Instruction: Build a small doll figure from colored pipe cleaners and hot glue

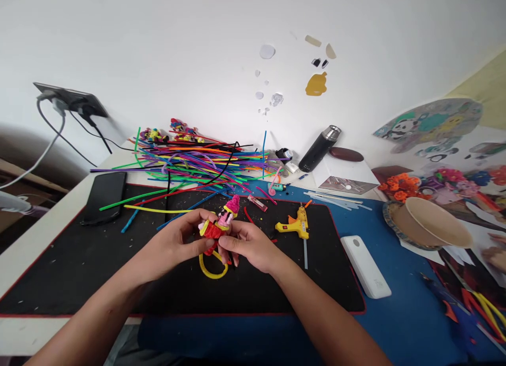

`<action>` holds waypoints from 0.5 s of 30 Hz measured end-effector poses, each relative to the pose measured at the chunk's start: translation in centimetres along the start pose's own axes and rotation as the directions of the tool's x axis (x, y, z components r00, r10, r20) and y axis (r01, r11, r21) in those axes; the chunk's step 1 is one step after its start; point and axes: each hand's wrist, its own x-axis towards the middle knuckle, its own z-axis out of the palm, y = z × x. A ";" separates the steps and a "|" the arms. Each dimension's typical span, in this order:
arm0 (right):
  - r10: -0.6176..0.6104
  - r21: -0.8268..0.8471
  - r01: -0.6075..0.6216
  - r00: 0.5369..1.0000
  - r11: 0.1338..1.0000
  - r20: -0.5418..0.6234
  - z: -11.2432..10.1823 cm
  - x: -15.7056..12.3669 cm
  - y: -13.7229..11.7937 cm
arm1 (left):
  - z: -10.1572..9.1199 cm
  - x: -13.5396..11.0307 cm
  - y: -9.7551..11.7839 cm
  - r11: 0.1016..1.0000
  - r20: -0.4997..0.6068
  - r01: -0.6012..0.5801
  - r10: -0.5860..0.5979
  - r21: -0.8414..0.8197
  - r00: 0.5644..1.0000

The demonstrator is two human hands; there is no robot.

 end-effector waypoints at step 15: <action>0.017 -0.016 -0.020 0.980 1.000 -0.200 0.1 0.0 1.7 | 1.3 0.4 -2.2 0.964 -0.212 0.057 -0.001 0.259 0.977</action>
